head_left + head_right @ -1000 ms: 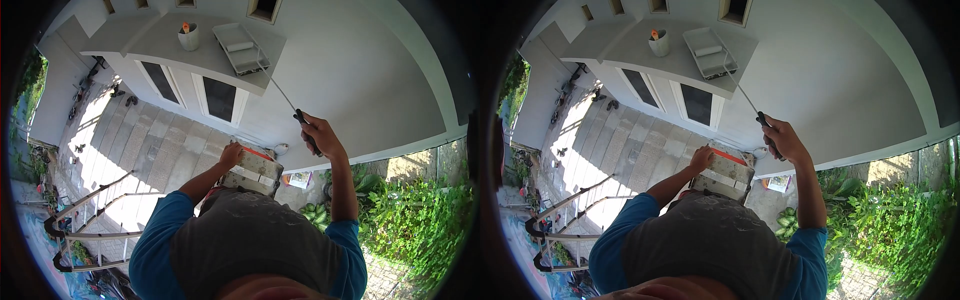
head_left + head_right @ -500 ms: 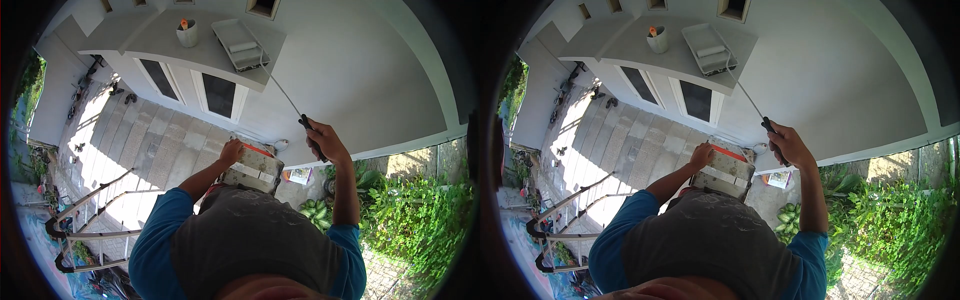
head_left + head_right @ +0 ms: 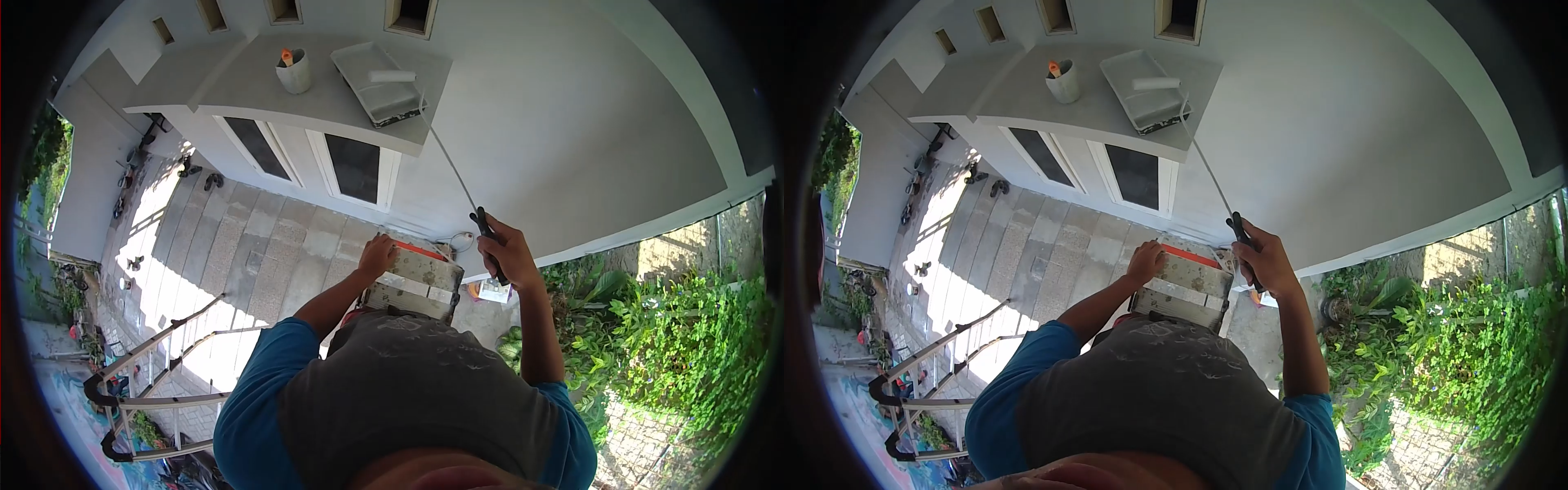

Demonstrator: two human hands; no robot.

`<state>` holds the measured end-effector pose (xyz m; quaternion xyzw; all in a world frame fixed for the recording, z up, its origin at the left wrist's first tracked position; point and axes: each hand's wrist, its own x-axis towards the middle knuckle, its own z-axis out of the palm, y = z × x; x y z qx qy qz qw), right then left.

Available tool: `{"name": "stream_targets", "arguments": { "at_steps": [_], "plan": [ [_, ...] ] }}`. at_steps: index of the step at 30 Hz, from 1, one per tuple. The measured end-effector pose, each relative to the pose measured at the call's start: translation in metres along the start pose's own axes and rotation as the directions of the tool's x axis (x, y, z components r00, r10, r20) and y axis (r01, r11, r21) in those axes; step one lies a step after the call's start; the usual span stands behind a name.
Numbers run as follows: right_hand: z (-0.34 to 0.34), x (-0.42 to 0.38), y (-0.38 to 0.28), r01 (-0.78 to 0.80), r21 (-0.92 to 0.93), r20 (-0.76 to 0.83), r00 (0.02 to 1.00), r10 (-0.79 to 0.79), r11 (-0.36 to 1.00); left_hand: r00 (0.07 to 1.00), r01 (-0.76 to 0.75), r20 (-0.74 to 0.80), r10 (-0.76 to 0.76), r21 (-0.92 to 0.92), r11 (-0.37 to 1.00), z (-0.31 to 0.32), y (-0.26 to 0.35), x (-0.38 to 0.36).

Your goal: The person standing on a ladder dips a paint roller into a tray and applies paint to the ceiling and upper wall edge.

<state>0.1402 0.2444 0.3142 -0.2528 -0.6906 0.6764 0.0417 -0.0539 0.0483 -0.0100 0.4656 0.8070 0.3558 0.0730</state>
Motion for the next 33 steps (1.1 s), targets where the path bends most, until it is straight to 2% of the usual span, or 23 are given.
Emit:
{"name": "stream_targets", "arguments": {
  "at_steps": [1, 5, 8, 10, 12, 14, 17, 20, 21, 22, 24, 26, 28, 33],
  "plan": [
    [0.000, -0.008, -0.002, -0.008, 0.061, -0.017, 1.000, 0.010, 0.998, 1.000, 0.000, -0.006, 0.000, 0.000, 1.000, 0.002, -0.001, 0.000],
    [-0.012, -0.040, 0.002, 0.031, 0.112, -0.130, 0.991, -0.016, 0.993, 0.999, -0.030, -0.015, 0.030, 0.009, 1.000, 0.003, -0.001, 0.000],
    [-0.023, -0.068, 0.016, 0.068, 0.103, -0.208, 0.977, -0.045, 0.992, 0.999, -0.041, 0.020, 0.040, 0.022, 0.999, 0.004, -0.004, 0.003],
    [-0.027, -0.087, 0.030, 0.010, 0.018, -0.237, 0.972, -0.006, 1.000, 0.995, -0.099, 0.014, 0.099, 0.023, 0.995, 0.002, -0.002, 0.008],
    [-0.028, -0.111, 0.050, 0.013, 0.002, -0.309, 0.951, -0.011, 1.000, 0.995, -0.095, -0.004, 0.096, 0.100, 0.990, 0.004, -0.005, 0.013],
    [-0.027, -0.135, 0.071, -0.009, 0.073, -0.357, 0.934, 0.034, 0.997, 0.995, -0.096, 0.035, 0.092, 0.133, 0.986, 0.006, -0.005, 0.025],
    [-0.023, -0.165, 0.096, -0.027, 0.123, -0.427, 0.901, 0.077, 0.992, 0.961, -0.148, 0.272, 0.038, 0.397, 0.906, 0.001, 0.011, 0.041],
    [-0.013, -0.190, 0.118, -0.036, 0.146, -0.495, 0.863, 0.104, 0.989, 0.930, -0.239, 0.362, 0.062, 0.469, 0.850, 0.007, 0.013, 0.043],
    [-0.009, -0.198, 0.123, -0.031, 0.148, -0.524, 0.845, 0.105, 0.989, 0.908, -0.199, 0.419, -0.009, 0.449, 0.871, 0.007, 0.015, 0.044],
    [-0.007, -0.205, 0.126, -0.023, 0.145, -0.554, 0.826, 0.100, 0.989, 0.902, -0.221, 0.431, 0.010, 0.443, 0.869, 0.006, 0.017, 0.045],
    [0.001, -0.219, 0.129, 0.013, 0.159, -0.597, 0.797, 0.086, 0.987, 0.860, -0.148, 0.501, -0.096, 0.426, 0.893, 0.000, 0.022, 0.046],
    [0.003, -0.228, 0.134, -0.022, 0.068, -0.641, 0.765, 0.060, 0.997, 0.869, -0.050, 0.467, -0.166, 0.416, 0.908, -0.002, 0.026, 0.050],
    [0.006, -0.239, 0.135, -0.040, 0.041, -0.685, 0.727, 0.057, 0.998, 0.880, -0.014, 0.434, -0.192, 0.427, 0.904, 0.010, 0.012, 0.049],
    [0.005, -0.264, 0.130, 0.004, 0.022, -0.772, 0.636, 0.015, 1.000, 0.873, -0.115, 0.476, -0.109, 0.418, 0.901, 0.002, 0.014, 0.047]
  ]
}}
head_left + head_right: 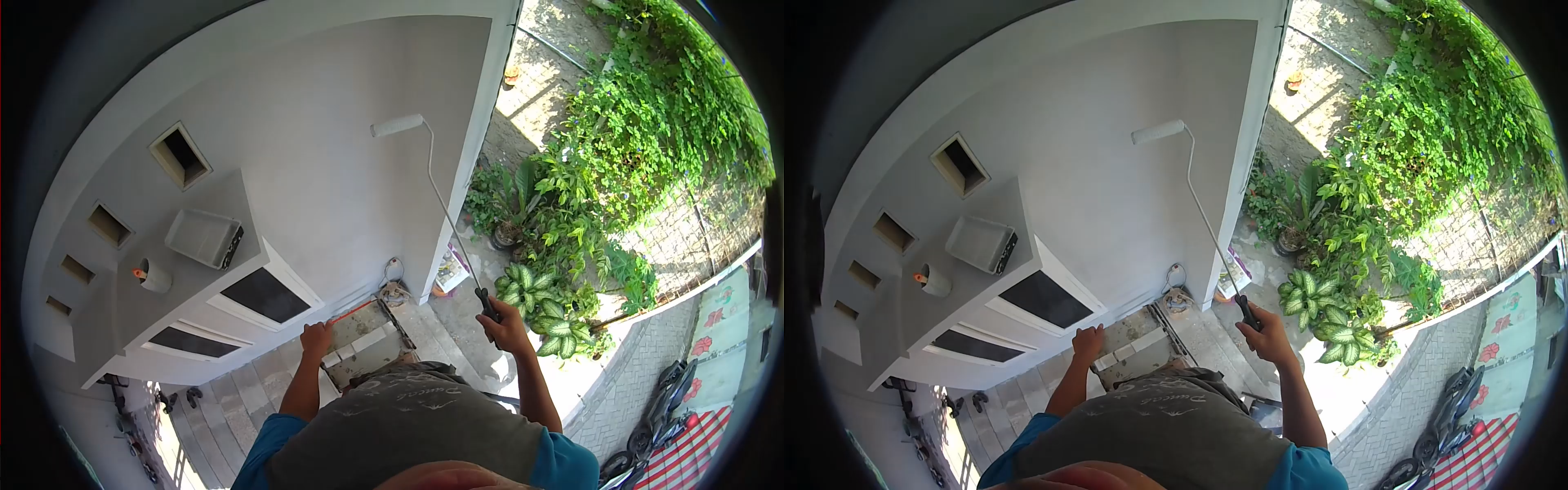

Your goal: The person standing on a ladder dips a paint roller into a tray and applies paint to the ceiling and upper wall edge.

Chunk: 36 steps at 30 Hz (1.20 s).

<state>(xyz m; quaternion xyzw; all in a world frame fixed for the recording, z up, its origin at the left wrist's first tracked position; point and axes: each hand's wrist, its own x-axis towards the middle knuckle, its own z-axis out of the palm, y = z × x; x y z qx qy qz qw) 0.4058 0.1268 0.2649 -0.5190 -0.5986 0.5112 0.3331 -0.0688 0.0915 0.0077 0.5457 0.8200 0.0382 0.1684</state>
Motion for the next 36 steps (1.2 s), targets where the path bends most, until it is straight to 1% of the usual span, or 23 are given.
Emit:
{"name": "stream_targets", "arguments": {
  "at_steps": [2, 3, 5, 8, 9, 12, 14, 17, 18, 19, 21, 25, 27, 29, 31, 35, 36],
  "plan": [
    [-0.014, -0.006, -0.003, 0.020, 0.048, -0.043, 0.999, -0.018, 0.999, 1.000, -0.008, 0.005, 0.008, 0.012, 1.000, -0.003, 0.003, -0.001],
    [-0.022, -0.008, -0.006, 0.031, 0.044, -0.064, 0.998, -0.029, 0.999, 1.000, -0.001, 0.008, 0.001, 0.028, 1.000, -0.002, 0.004, -0.002],
    [-0.040, -0.010, -0.011, 0.036, 0.029, -0.097, 0.995, -0.033, 0.999, 0.999, -0.032, -0.010, 0.032, 0.052, 0.998, 0.001, -0.001, 0.001],
    [-0.068, -0.013, -0.037, 0.098, 0.060, -0.160, 0.983, -0.087, 0.993, 0.998, -0.028, 0.053, 0.026, 0.038, 0.999, 0.003, -0.003, 0.003],
    [-0.078, -0.014, -0.049, 0.115, 0.078, -0.180, 0.979, -0.100, 0.990, 0.998, -0.036, 0.044, 0.034, 0.035, 0.999, 0.001, -0.003, 0.006],
    [-0.111, -0.009, -0.080, 0.171, 0.043, -0.258, 0.954, -0.154, 0.984, 0.988, -0.003, 0.156, -0.003, 0.034, 0.999, 0.003, -0.006, 0.008],
    [-0.128, -0.003, -0.110, 0.224, -0.010, -0.319, 0.923, -0.216, 0.974, 0.988, -0.003, 0.151, -0.003, 0.038, 0.999, 0.001, -0.004, 0.006],
    [-0.158, 0.013, -0.152, 0.279, -0.082, -0.321, 0.901, -0.290, 0.957, 0.989, -0.005, 0.150, -0.001, 0.040, 0.999, 0.008, -0.008, 0.009],
    [-0.155, 0.016, -0.178, 0.313, -0.117, -0.356, 0.873, -0.334, 0.942, 0.988, -0.009, 0.153, 0.003, 0.037, 0.999, 0.010, -0.010, 0.013],
    [-0.166, 0.026, -0.191, 0.292, -0.164, -0.355, 0.874, -0.333, 0.942, 0.989, -0.005, 0.146, 0.001, 0.030, 1.000, 0.011, -0.011, 0.013],
    [-0.169, 0.043, -0.229, 0.343, -0.205, -0.375, 0.838, -0.397, 0.917, 0.990, -0.026, 0.143, 0.019, 0.049, 0.998, 0.003, -0.006, 0.008],
    [-0.180, 0.096, -0.298, 0.407, -0.213, -0.257, 0.854, -0.453, 0.888, 0.993, -0.042, 0.115, 0.037, 0.041, 0.998, 0.016, -0.012, 0.014],
    [-0.177, 0.129, -0.331, 0.470, -0.173, -0.190, 0.846, -0.498, 0.865, 0.995, -0.071, 0.070, 0.067, 0.056, 0.996, 0.023, -0.015, 0.016],
    [-0.176, 0.169, -0.358, 0.475, -0.243, -0.112, 0.853, -0.511, 0.846, 0.998, -0.050, 0.045, 0.047, 0.062, 0.997, 0.017, -0.010, 0.014],
    [-0.154, 0.196, -0.384, 0.507, -0.191, -0.090, 0.844, -0.529, 0.840, 0.999, -0.035, 0.034, 0.033, 0.072, 0.997, 0.014, -0.009, 0.006],
    [-0.145, 0.287, -0.419, 0.472, -0.332, -0.072, 0.851, -0.521, 0.817, 1.000, -0.022, -0.001, 0.022, 0.058, 0.998, 0.016, -0.008, 0.006],
    [-0.140, 0.305, -0.427, 0.480, -0.331, -0.064, 0.848, -0.527, 0.812, 1.000, -0.017, -0.015, 0.017, 0.042, 0.999, 0.018, -0.009, 0.008]
  ]
}}
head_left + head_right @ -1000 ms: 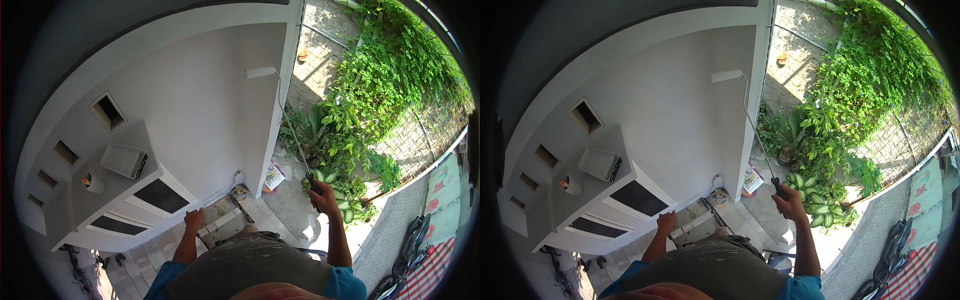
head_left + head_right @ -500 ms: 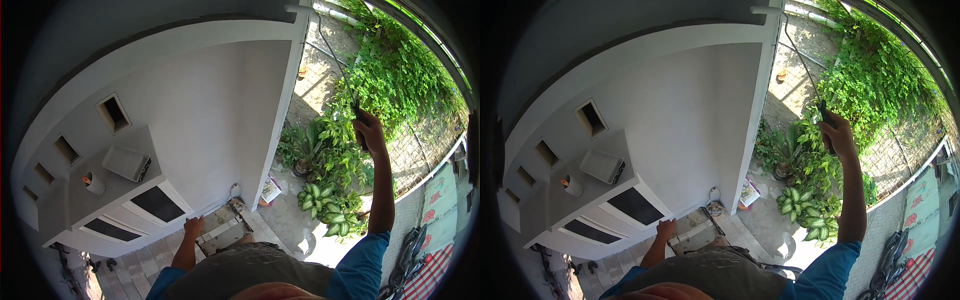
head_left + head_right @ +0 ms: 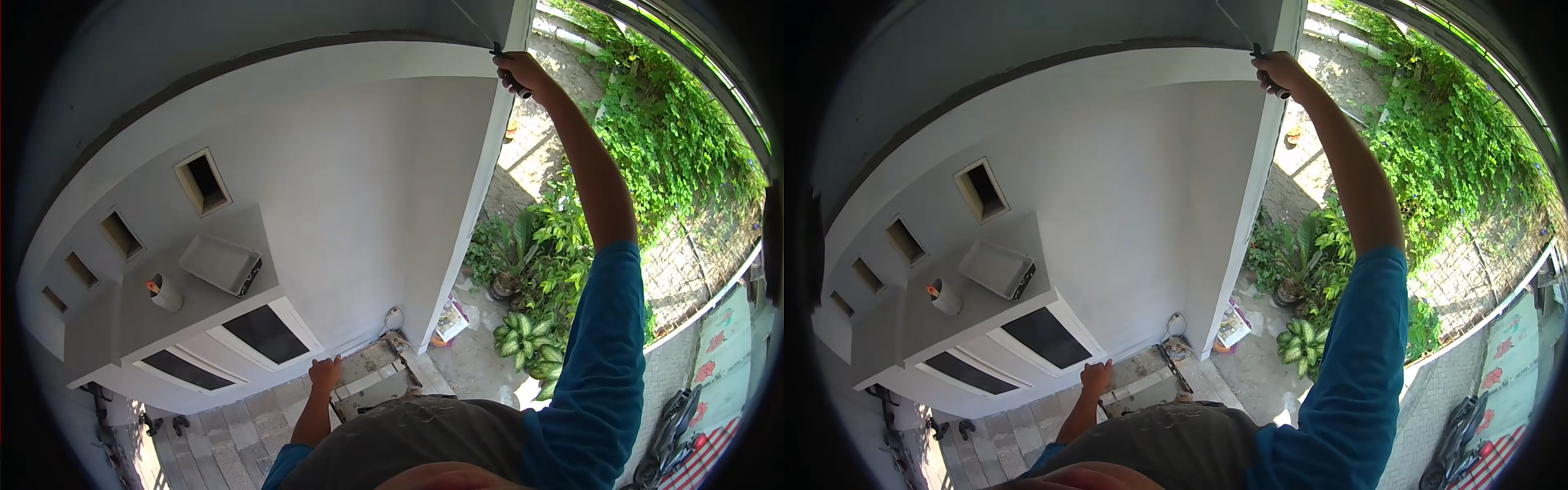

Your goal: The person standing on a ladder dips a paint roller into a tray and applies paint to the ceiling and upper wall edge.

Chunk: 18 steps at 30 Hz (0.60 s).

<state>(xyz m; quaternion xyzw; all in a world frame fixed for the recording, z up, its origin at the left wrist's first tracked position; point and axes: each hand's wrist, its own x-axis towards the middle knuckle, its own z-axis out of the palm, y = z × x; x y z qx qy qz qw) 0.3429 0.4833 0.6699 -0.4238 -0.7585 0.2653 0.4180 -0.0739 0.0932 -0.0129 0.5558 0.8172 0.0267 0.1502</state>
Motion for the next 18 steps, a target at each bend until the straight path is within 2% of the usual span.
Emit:
{"name": "stream_targets", "arguments": {
  "at_steps": [2, 5, 6, 13, 14, 18],
  "plan": [
    [0.012, 0.031, 0.001, -0.058, 0.034, -0.066, 0.996, 0.061, 0.998, 1.000, 0.027, 0.003, -0.027, 0.003, 1.000, -0.002, 0.003, -0.001],
    [0.004, 0.086, 0.008, -0.127, 0.034, -0.082, 0.988, 0.129, 0.991, 0.998, 0.067, -0.008, -0.067, 0.012, 0.998, -0.004, 0.007, -0.002],
    [-0.001, 0.096, 0.005, -0.135, 0.055, -0.024, 0.990, 0.136, 0.989, 0.996, 0.081, -0.023, -0.081, 0.013, 0.997, -0.002, 0.007, -0.002],
    [-0.006, 0.155, 0.005, -0.041, -0.020, 0.033, 0.999, 0.042, 0.999, 0.993, 0.119, -0.006, -0.119, 0.036, 0.992, -0.001, 0.008, 0.000],
    [-0.007, 0.161, 0.006, -0.040, -0.016, 0.032, 0.999, 0.040, 0.999, 0.991, 0.127, -0.043, -0.126, 0.024, 0.992, 0.000, 0.008, -0.001],
    [-0.007, 0.192, 0.002, 0.009, -0.020, -0.033, 0.999, -0.010, 1.000, 0.988, 0.133, -0.087, -0.130, 0.035, 0.990, -0.004, 0.012, -0.003]
  ]
}}
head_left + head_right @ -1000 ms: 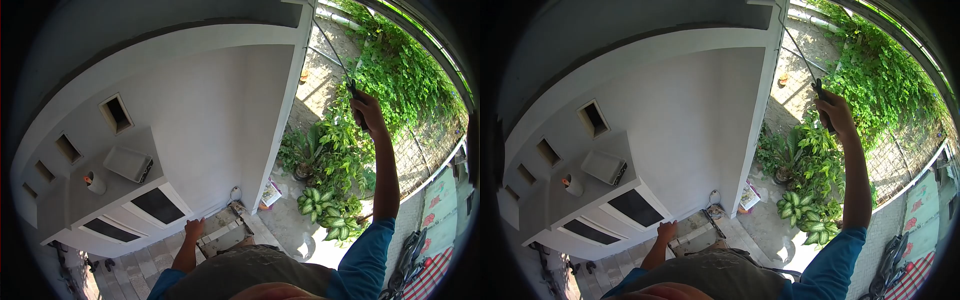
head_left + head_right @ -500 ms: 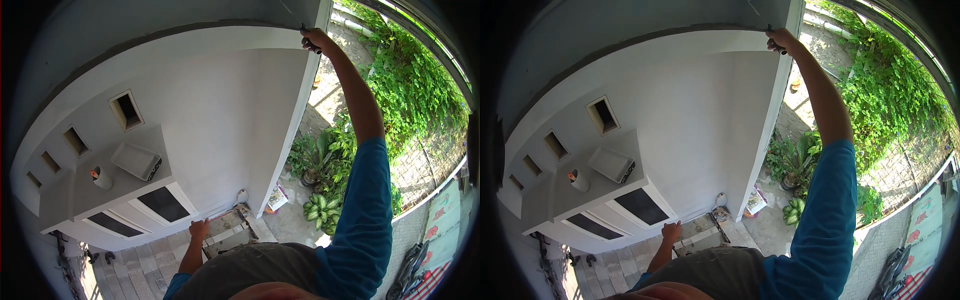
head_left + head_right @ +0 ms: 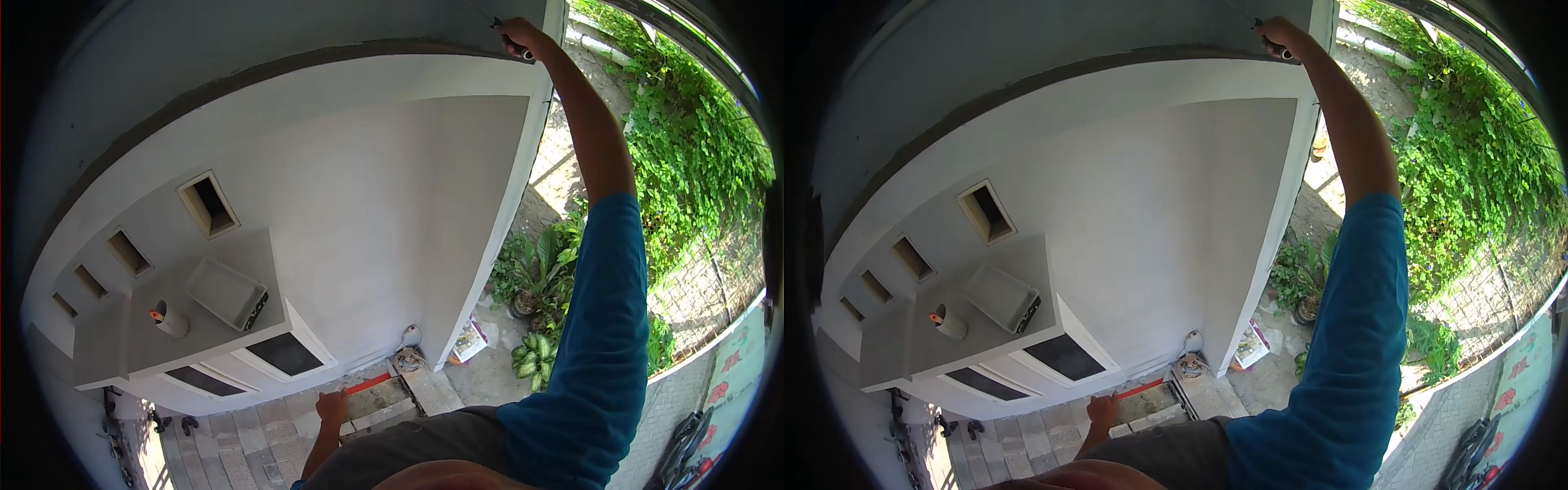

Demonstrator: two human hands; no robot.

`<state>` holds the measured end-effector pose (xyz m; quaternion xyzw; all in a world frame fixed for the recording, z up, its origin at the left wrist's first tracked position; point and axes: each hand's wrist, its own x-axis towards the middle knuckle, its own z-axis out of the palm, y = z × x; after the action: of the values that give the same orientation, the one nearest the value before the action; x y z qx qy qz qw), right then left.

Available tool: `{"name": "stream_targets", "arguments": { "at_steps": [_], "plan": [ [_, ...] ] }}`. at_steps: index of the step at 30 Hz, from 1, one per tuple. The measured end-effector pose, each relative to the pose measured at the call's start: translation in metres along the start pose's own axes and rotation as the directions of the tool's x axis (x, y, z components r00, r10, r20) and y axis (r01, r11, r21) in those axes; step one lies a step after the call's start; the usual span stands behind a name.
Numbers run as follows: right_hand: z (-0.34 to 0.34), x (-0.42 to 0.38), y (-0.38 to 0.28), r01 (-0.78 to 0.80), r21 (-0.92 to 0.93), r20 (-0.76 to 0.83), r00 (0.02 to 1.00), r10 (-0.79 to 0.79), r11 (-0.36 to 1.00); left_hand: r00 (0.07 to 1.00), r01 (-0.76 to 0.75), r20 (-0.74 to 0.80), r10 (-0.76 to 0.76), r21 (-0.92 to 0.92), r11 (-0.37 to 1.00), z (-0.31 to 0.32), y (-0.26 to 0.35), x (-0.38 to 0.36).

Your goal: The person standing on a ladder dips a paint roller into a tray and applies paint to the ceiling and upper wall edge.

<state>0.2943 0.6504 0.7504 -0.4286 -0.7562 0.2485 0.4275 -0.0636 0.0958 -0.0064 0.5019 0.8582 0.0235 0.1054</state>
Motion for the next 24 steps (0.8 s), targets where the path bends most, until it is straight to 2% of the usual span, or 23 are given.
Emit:
{"name": "stream_targets", "arguments": {
  "at_steps": [1, 3, 5, 6, 10, 12, 13, 15, 18, 19, 20, 21, 23, 24],
  "plan": [
    [-0.003, 0.014, -0.002, 0.007, 0.029, -0.032, 0.999, -0.006, 1.000, 1.000, -0.001, -0.026, 0.000, -0.017, 1.000, -0.001, 0.001, -0.002],
    [-0.012, 0.033, -0.022, -0.014, -0.013, 0.000, 1.000, 0.014, 1.000, 0.999, 0.009, -0.051, -0.011, -0.034, 0.999, 0.002, 0.000, -0.001],
    [-0.020, 0.040, -0.044, -0.075, -0.252, 0.004, 0.997, 0.079, 0.965, 0.998, 0.006, -0.059, -0.005, 0.019, 1.000, 0.004, 0.001, -0.003],
    [-0.018, 0.045, -0.045, -0.151, -0.245, -0.026, 0.989, 0.149, 0.958, 0.998, 0.005, -0.058, -0.004, 0.018, 1.000, 0.003, 0.003, -0.002],
    [-0.021, 0.016, -0.022, -0.233, -0.207, -0.112, 0.971, 0.213, 0.950, 0.997, -0.015, -0.075, 0.014, -0.017, 1.000, 0.001, 0.002, -0.002],
    [-0.041, 0.024, 0.033, -0.035, -0.273, 0.003, 0.999, 0.037, 0.961, 0.996, -0.027, -0.084, 0.024, -0.029, 0.999, 0.004, -0.001, -0.005],
    [-0.046, 0.007, 0.036, -0.074, -0.315, 0.028, 0.996, 0.087, 0.946, 0.996, -0.029, -0.082, 0.026, -0.036, 0.999, 0.004, -0.001, -0.005],
    [-0.049, -0.022, 0.039, -0.071, -0.392, 0.020, 0.996, 0.085, 0.917, 0.996, -0.034, -0.082, 0.030, -0.041, 0.999, 0.001, -0.002, -0.005],
    [-0.040, -0.029, 0.041, -0.087, -0.339, 0.032, 0.994, 0.104, 0.937, 0.999, -0.011, -0.036, 0.008, -0.079, 0.997, 0.000, -0.002, -0.003],
    [-0.037, -0.024, 0.040, -0.086, -0.339, 0.034, 0.994, 0.104, 0.937, 0.999, -0.015, 0.028, 0.017, -0.084, 0.996, 0.000, -0.004, 0.001],
    [-0.032, -0.015, 0.035, -0.063, -0.307, 0.002, 0.998, 0.067, 0.950, 0.995, -0.017, 0.092, 0.026, -0.090, 0.996, 0.000, -0.005, 0.004],
    [-0.029, -0.001, 0.031, -0.035, -0.275, -0.030, 0.999, 0.028, 0.961, 0.996, -0.013, 0.091, 0.021, -0.091, 0.996, -0.001, -0.003, 0.008],
    [-0.031, 0.055, 0.030, 0.007, -0.232, -0.028, 1.000, -0.014, 0.973, 0.982, -0.142, 0.113, 0.150, -0.072, 0.987, -0.007, 0.003, 0.018],
    [-0.037, 0.085, 0.027, 0.080, -0.203, -0.052, 0.994, -0.093, 0.976, 0.983, -0.138, 0.112, 0.145, -0.073, 0.988, -0.015, 0.007, 0.022]
  ]
}}
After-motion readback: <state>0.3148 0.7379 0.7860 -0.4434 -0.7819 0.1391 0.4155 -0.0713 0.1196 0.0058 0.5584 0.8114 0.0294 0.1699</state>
